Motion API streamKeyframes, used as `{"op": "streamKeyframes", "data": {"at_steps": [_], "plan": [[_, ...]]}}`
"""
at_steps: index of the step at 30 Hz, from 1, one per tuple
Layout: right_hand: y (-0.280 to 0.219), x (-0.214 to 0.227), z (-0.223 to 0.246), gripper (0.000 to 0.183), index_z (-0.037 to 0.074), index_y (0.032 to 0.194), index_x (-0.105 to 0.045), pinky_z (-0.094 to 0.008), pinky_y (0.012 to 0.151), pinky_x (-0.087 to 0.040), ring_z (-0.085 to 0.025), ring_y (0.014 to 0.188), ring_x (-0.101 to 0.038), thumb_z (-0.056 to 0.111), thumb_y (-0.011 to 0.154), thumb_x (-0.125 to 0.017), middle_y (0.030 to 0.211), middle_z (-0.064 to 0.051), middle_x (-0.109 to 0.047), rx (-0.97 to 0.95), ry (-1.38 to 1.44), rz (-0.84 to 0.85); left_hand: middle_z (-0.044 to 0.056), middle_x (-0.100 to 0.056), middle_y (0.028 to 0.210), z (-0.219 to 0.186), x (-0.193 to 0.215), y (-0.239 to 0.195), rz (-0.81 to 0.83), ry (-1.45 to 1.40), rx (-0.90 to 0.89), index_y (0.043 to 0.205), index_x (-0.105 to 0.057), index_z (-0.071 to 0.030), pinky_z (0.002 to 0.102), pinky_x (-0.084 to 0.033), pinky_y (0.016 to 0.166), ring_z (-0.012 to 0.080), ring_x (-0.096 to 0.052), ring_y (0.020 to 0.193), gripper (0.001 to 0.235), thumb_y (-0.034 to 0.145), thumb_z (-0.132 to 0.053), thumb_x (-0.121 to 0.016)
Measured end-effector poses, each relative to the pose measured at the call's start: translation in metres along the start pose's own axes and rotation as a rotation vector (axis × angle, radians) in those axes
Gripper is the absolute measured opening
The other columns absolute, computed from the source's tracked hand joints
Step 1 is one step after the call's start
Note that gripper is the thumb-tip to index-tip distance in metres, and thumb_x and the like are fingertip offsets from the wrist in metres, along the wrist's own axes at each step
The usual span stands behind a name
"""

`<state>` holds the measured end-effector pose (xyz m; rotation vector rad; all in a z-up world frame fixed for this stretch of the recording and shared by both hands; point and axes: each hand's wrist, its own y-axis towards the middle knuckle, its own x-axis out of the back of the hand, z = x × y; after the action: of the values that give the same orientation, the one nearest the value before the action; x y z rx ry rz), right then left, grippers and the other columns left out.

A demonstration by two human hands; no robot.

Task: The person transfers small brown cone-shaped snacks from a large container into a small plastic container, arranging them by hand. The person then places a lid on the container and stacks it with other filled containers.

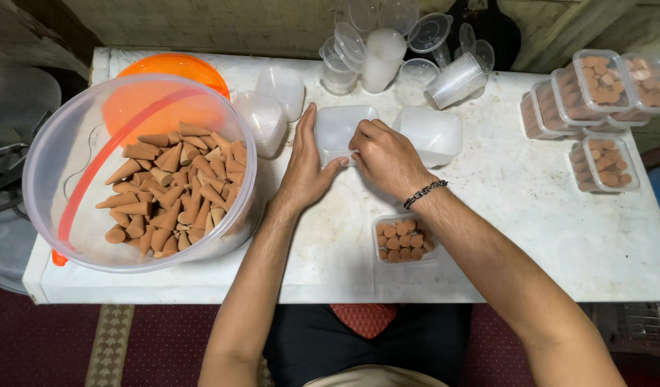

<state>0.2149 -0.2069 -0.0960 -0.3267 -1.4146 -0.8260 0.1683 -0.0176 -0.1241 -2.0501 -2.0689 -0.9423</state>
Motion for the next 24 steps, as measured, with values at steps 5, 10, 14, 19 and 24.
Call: {"op": "streamKeyframes", "data": {"at_steps": [5,10,14,19,24], "plan": [[0.001,-0.002,0.0,0.007,0.001,0.089,-0.071,-0.031,0.079,-0.057,-0.023,0.094,-0.064,0.005,0.085,-0.075,0.092,-0.008,-0.061,0.052,-0.058,-0.001,0.026,-0.022,0.164,0.015,-0.004,0.001,0.006,-0.022,0.015,0.16,-0.014,0.001,0.055,-0.019,0.128,0.046,-0.022,0.155,0.101,0.087,-0.008,-0.082],[0.002,-0.002,-0.003,0.005,0.001,0.086,-0.071,-0.029,0.078,-0.058,-0.022,0.092,-0.065,0.005,0.086,-0.073,0.09,-0.008,-0.062,0.115,-0.111,0.002,0.024,-0.028,0.163,0.018,-0.002,-0.002,0.001,-0.035,0.02,0.16,-0.015,0.0,0.054,-0.019,0.128,0.0429,-0.025,0.154,0.1,0.087,-0.01,-0.082],[0.005,-0.001,-0.009,0.005,-0.001,0.085,-0.072,-0.031,0.08,-0.059,-0.023,0.092,-0.066,0.004,0.085,-0.072,0.09,-0.009,-0.063,0.126,-0.045,0.053,0.022,-0.029,0.163,0.022,-0.002,-0.002,-0.006,-0.036,0.008,0.161,-0.013,-0.001,0.051,-0.019,0.129,0.0402,-0.026,0.154,0.102,0.087,-0.011,-0.082],[0.009,0.007,-0.011,0.007,-0.002,0.085,-0.073,-0.036,0.081,-0.06,-0.028,0.093,-0.068,0.004,0.082,-0.073,0.091,-0.012,-0.063,0.143,0.029,0.075,0.022,-0.029,0.163,0.025,-0.003,0.0,-0.007,-0.033,-0.021,0.16,-0.014,0.0,0.051,-0.019,0.129,0.0403,-0.026,0.154,0.101,0.087,-0.011,-0.082],[0.009,0.022,0.008,0.007,0.001,0.087,-0.072,-0.031,0.078,-0.059,-0.022,0.092,-0.067,0.008,0.087,-0.071,0.092,-0.009,-0.064,0.097,-0.097,0.107,0.024,-0.027,0.163,0.025,-0.004,0.0,-0.006,-0.02,-0.049,0.159,-0.015,0.002,0.052,-0.019,0.129,0.0419,-0.025,0.154,0.098,0.088,-0.011,-0.081]]}}
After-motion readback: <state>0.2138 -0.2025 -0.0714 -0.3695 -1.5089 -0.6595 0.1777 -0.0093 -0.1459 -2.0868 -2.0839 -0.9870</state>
